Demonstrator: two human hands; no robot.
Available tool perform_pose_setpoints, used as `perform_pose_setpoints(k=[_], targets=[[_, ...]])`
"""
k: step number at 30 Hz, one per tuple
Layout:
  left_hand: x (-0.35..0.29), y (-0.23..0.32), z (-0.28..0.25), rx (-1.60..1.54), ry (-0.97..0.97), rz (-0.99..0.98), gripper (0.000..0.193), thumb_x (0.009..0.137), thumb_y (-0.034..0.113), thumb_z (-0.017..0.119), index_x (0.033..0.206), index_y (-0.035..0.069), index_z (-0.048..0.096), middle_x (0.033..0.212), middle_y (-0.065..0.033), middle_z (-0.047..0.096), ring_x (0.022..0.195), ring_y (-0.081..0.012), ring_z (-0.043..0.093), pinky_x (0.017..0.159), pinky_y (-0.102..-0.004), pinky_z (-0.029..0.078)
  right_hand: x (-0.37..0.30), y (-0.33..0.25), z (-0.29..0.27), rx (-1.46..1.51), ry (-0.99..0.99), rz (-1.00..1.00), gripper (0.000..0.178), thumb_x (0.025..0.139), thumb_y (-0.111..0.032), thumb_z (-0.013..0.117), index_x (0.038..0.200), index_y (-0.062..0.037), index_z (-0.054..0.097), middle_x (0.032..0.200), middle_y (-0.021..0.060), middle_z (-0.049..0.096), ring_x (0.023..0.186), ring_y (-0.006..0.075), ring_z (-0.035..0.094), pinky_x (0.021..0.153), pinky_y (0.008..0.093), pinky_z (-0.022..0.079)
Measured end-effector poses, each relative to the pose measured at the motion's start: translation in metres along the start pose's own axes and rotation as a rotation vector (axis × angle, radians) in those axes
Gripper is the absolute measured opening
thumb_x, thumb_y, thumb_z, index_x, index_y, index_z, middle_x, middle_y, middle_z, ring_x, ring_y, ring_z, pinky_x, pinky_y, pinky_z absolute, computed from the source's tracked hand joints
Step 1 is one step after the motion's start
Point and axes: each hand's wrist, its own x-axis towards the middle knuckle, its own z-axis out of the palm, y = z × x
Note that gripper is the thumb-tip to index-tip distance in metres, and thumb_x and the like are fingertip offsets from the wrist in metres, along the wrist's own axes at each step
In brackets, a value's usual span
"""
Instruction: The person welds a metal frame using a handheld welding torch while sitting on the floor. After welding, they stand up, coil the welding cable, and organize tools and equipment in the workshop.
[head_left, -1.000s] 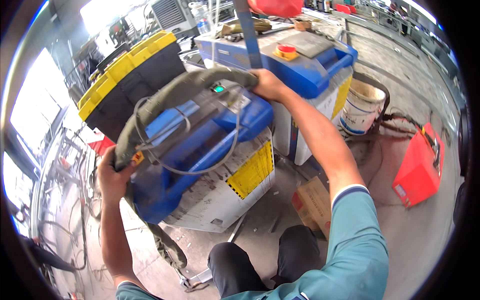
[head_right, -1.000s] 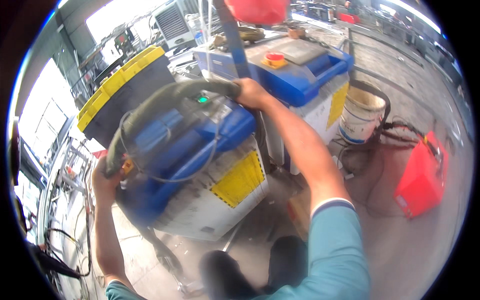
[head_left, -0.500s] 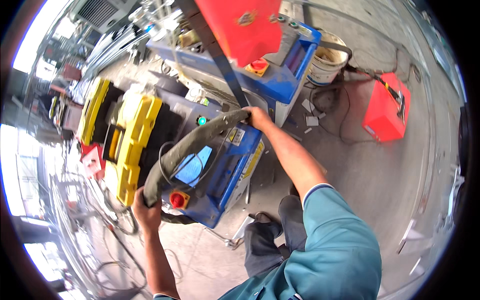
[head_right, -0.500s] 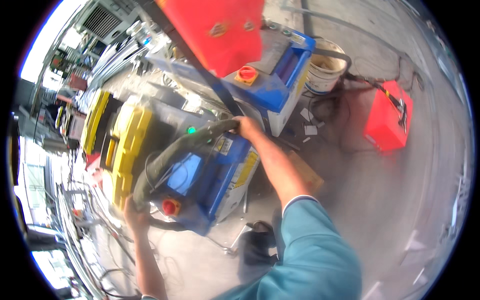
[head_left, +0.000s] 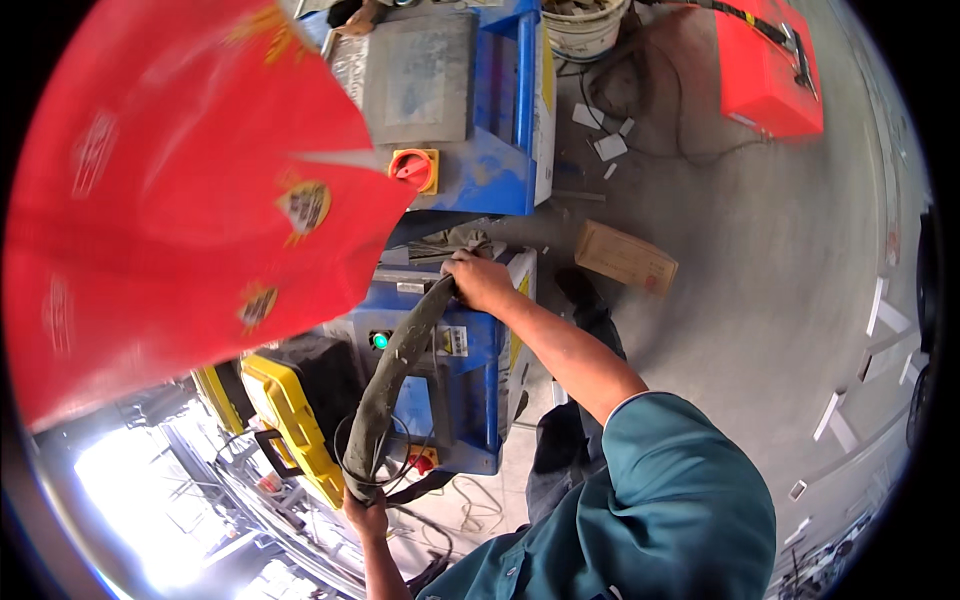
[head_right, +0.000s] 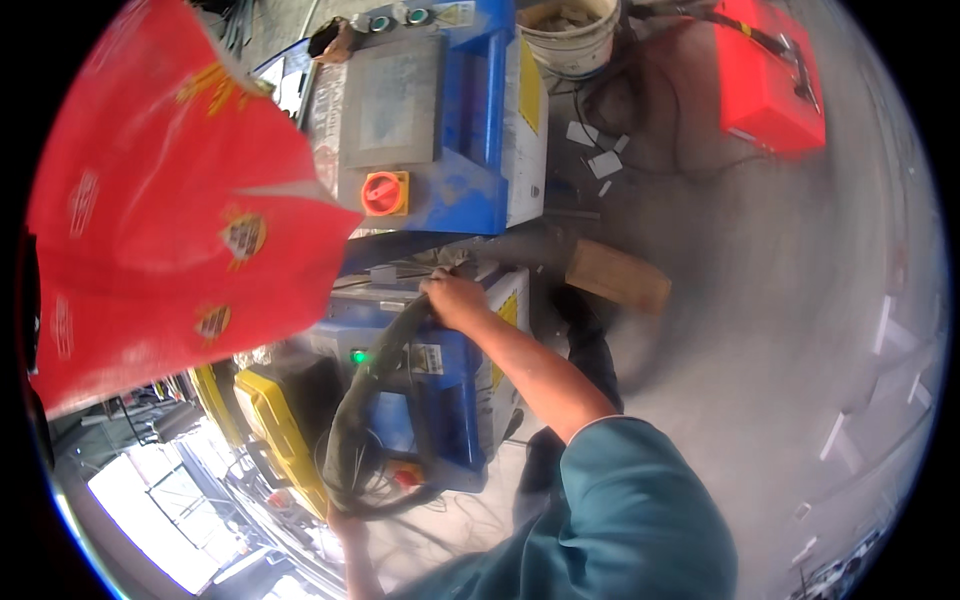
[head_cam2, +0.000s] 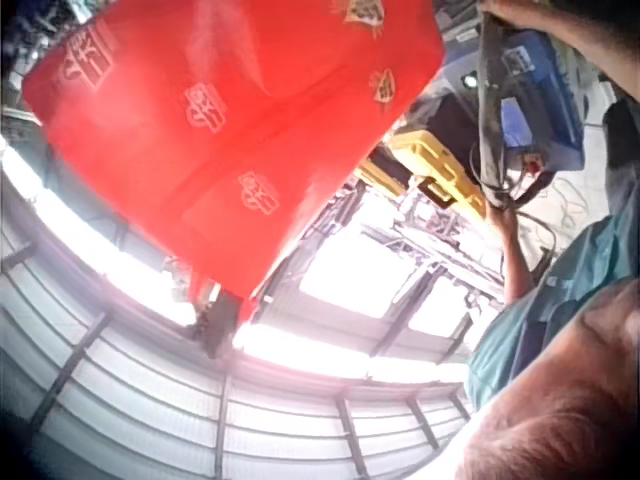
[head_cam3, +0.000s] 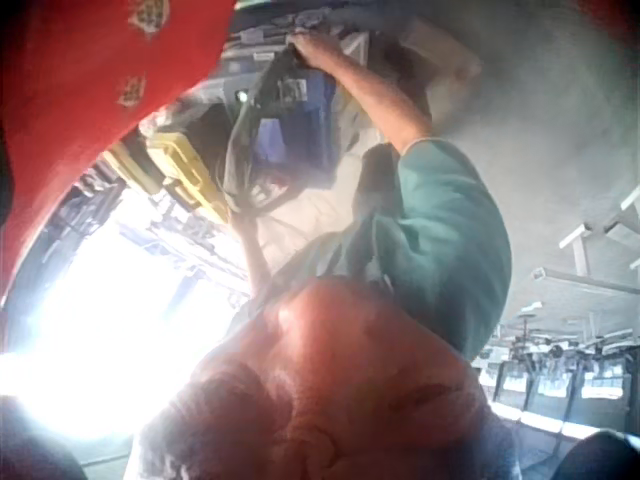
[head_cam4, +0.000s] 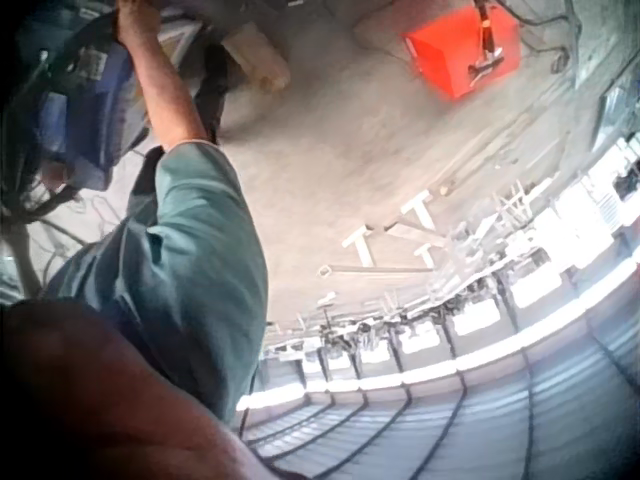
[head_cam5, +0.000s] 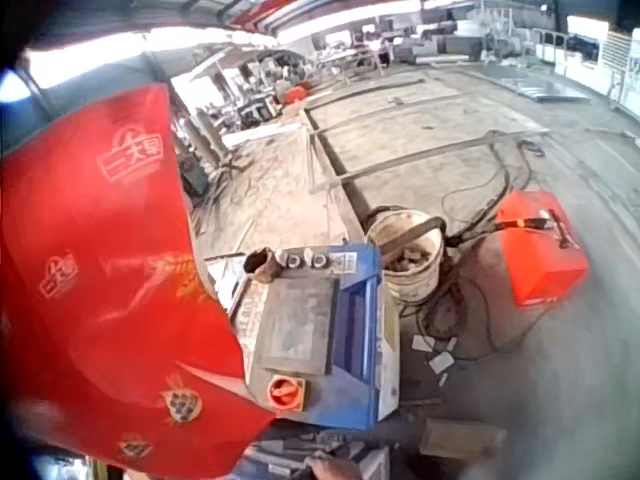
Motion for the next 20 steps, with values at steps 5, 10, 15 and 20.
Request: perform_pose_setpoints(k=[5, 10, 15, 20], targets=[[0.019, 0.015, -0.014, 0.005, -0.111, -0.058, 0.044, 0.073, 0.001, 0.071, 0.116, 0.000, 0.065, 0.101, -0.0108, 0.073, 0.093, -0.0204, 0.068, 0.084, -0.0320, 0.051, 0.000, -0.006, -0.009, -0.052, 0.016, 0.033, 0.025, 0.079, -0.006, 0.068, 0.103, -0.0125, 0.068, 0.115, 0.0055, 0.066, 0.119, 0.0338, 0.060, 0.088, 0.0437, 0.058], [0.024, 0.034, -0.012, 0.087, -0.156, -0.196, 0.040, 0.073, 0.002, 0.071, 0.113, 0.001, 0.066, 0.100, -0.0085, 0.073, 0.091, -0.0171, 0.067, 0.083, -0.0313, 0.051, 0.002, 0.017, -0.002, -0.003, 0.059, -0.020, 0.033, 0.074, -0.005, 0.071, 0.106, -0.0155, 0.067, 0.115, 0.0040, 0.065, 0.119, 0.0334, 0.059, 0.088, 0.0436, 0.057], [0.022, 0.065, 0.013, 0.286, -0.237, -0.001, 0.031, 0.070, 0.007, 0.078, 0.098, 0.001, 0.065, 0.082, -0.0146, 0.073, 0.078, -0.0280, 0.073, 0.073, -0.0374, 0.055, 0.001, 0.096, -0.003, 0.008, 0.194, 0.088, 0.043, 0.071, -0.019, 0.079, 0.112, -0.0186, 0.068, 0.122, 0.0086, 0.064, 0.121, 0.0365, 0.058, 0.088, 0.0451, 0.055], [0.028, 0.077, 0.036, 0.401, -0.274, 0.042, 0.028, 0.072, 0.012, 0.078, 0.094, 0.003, 0.063, 0.085, -0.0215, 0.071, 0.084, -0.0391, 0.072, 0.073, -0.0434, 0.055, 0.066, 0.124, 0.053, 0.148, 0.141, 0.352, 0.040, 0.084, -0.036, 0.070, 0.119, -0.0158, 0.067, 0.127, 0.0151, 0.065, 0.116, 0.0341, 0.062, 0.093, 0.0456, 0.050]])
